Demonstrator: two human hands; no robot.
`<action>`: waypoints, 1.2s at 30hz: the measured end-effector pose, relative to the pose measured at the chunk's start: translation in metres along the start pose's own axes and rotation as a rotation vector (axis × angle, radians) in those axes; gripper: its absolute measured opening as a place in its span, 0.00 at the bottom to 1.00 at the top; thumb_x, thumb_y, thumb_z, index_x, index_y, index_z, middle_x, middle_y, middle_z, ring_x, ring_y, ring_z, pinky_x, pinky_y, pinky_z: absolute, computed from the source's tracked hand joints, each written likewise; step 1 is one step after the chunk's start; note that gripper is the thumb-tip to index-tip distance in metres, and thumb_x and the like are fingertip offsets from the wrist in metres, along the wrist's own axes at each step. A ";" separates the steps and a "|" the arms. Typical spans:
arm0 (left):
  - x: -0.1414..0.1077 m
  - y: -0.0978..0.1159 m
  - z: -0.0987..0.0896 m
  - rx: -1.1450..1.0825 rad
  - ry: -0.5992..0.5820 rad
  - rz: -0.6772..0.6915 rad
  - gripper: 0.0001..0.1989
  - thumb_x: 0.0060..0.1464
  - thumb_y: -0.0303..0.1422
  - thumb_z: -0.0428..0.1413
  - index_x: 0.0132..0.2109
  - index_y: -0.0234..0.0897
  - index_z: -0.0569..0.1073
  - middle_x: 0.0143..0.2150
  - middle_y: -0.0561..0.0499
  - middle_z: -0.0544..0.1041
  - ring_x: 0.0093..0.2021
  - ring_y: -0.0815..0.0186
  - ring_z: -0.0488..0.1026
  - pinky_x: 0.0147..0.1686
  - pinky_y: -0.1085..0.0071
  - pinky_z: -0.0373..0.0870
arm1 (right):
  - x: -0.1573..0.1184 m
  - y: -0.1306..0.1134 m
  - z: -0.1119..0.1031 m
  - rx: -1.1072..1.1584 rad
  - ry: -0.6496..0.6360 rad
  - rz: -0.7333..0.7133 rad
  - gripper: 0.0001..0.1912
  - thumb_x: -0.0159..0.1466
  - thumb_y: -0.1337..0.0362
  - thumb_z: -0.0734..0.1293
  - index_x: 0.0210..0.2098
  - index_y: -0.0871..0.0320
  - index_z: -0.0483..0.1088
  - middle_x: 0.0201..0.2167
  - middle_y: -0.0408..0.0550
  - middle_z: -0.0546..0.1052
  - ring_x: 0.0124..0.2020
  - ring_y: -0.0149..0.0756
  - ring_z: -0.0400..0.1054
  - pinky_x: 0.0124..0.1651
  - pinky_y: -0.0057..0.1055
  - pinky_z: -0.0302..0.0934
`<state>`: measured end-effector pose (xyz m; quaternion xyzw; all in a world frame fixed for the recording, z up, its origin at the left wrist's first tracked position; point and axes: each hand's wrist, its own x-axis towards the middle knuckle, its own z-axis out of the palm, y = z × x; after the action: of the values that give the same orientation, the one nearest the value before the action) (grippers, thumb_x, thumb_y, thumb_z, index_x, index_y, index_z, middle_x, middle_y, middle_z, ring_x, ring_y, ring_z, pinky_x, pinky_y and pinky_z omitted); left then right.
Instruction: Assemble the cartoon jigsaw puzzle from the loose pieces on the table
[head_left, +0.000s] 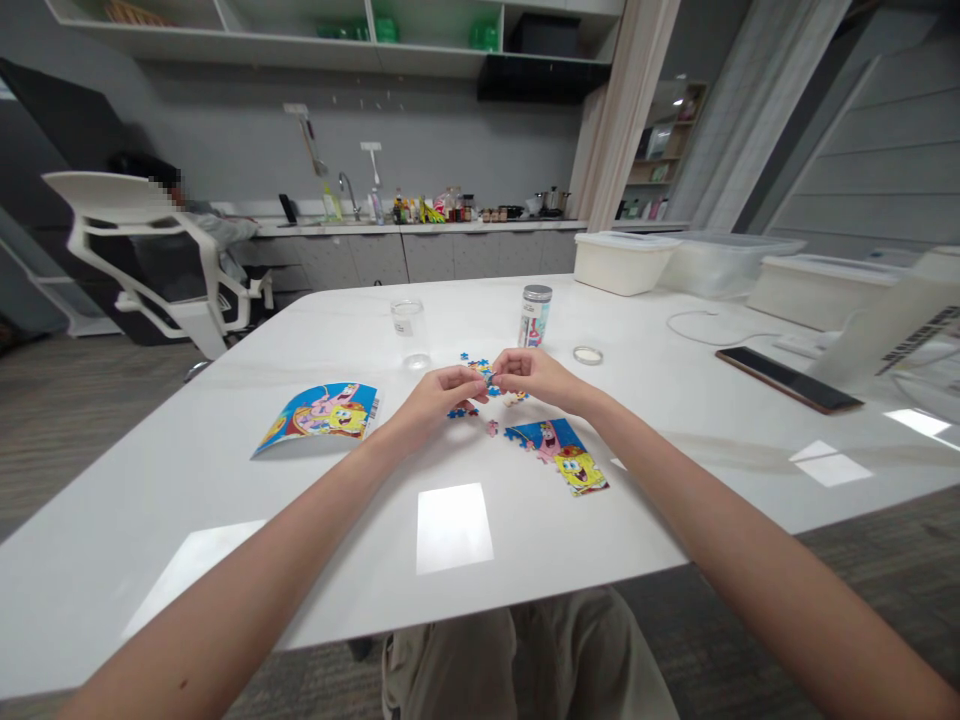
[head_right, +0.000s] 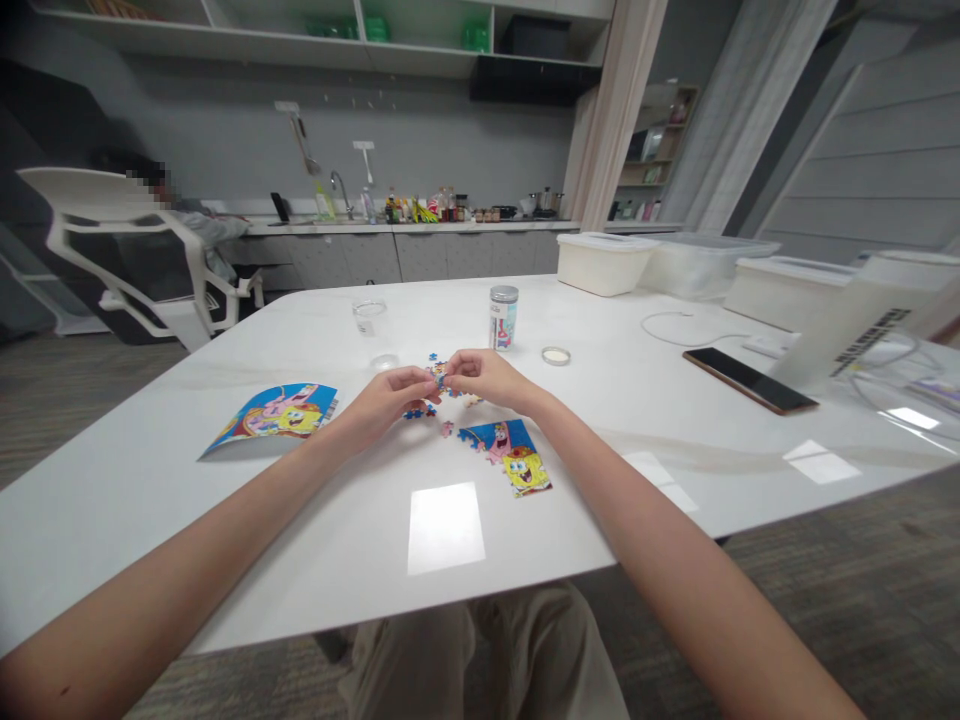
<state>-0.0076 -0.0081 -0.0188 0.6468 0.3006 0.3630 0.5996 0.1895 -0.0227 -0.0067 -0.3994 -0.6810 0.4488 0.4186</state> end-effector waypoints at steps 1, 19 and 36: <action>0.000 -0.001 0.000 0.008 -0.005 -0.006 0.17 0.42 0.43 0.66 0.33 0.35 0.75 0.30 0.51 0.77 0.34 0.66 0.72 0.35 0.70 0.65 | 0.000 -0.001 0.000 -0.008 0.004 -0.001 0.10 0.52 0.61 0.72 0.29 0.61 0.71 0.24 0.41 0.74 0.26 0.28 0.65 0.30 0.27 0.56; -0.002 -0.004 -0.002 0.138 -0.016 0.007 0.17 0.44 0.45 0.64 0.31 0.34 0.76 0.29 0.50 0.78 0.30 0.68 0.72 0.32 0.72 0.64 | -0.001 -0.003 -0.002 0.027 -0.072 -0.035 0.17 0.51 0.67 0.74 0.41 0.59 0.74 0.28 0.42 0.75 0.31 0.29 0.69 0.37 0.29 0.63; -0.005 -0.002 0.001 0.180 -0.044 -0.041 0.16 0.43 0.43 0.65 0.33 0.33 0.79 0.30 0.47 0.80 0.30 0.67 0.72 0.33 0.70 0.67 | -0.001 -0.008 0.004 0.121 0.009 -0.004 0.13 0.49 0.65 0.76 0.29 0.60 0.70 0.25 0.41 0.75 0.28 0.27 0.68 0.36 0.29 0.64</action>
<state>-0.0093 -0.0128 -0.0213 0.6995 0.3320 0.3077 0.5530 0.1848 -0.0273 -0.0006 -0.3739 -0.6516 0.4864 0.4461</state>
